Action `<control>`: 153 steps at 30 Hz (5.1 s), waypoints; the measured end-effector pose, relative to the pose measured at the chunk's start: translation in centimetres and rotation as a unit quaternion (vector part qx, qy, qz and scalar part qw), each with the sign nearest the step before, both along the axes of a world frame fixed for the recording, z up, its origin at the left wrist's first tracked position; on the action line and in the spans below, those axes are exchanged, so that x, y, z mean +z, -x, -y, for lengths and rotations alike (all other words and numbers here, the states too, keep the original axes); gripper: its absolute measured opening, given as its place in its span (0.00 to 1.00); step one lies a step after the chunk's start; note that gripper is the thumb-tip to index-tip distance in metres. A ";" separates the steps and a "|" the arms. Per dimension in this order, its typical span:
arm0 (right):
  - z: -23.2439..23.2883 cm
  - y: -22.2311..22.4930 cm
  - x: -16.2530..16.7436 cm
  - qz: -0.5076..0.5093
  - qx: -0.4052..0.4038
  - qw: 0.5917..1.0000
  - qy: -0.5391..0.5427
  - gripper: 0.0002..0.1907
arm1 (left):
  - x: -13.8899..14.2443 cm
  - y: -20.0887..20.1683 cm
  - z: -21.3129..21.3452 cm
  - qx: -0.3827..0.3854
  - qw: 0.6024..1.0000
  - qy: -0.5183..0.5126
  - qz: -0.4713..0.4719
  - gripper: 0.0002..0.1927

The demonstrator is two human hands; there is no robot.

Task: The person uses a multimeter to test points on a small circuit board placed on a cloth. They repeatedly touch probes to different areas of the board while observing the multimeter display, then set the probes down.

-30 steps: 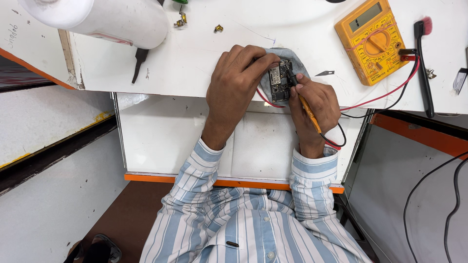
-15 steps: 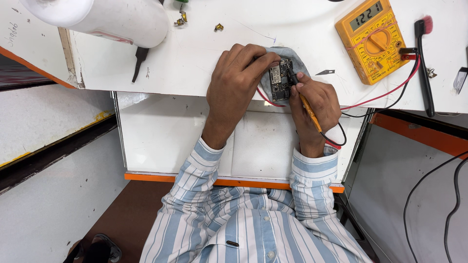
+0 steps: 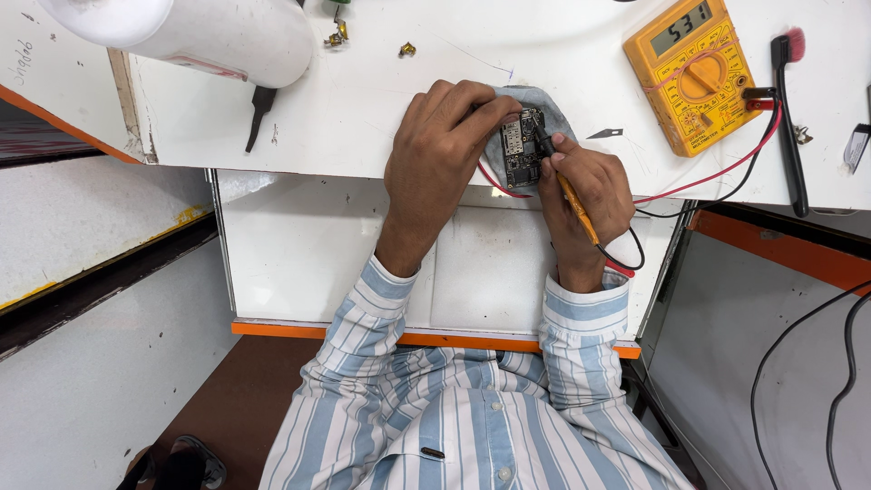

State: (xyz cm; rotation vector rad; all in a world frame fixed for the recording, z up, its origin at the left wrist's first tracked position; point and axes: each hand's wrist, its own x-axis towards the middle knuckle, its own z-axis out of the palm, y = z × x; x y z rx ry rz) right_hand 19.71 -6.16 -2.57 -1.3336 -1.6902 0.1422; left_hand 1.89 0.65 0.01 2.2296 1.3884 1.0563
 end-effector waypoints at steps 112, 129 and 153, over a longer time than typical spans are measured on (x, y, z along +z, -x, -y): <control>0.9 -0.1 0.0 -0.168 -0.061 0.983 0.044 0.08 | -0.3 0.1 -0.2 -0.052 0.993 -0.084 -0.065 0.17; 2.3 0.1 -0.9 -0.214 -0.088 0.973 0.024 0.10 | 0.7 0.4 -0.2 -0.050 0.997 -0.054 -0.025 0.14; 2.1 -0.2 -1.0 -0.180 -0.090 0.979 0.023 0.13 | -0.3 0.3 -0.3 -0.045 0.996 -0.067 -0.031 0.14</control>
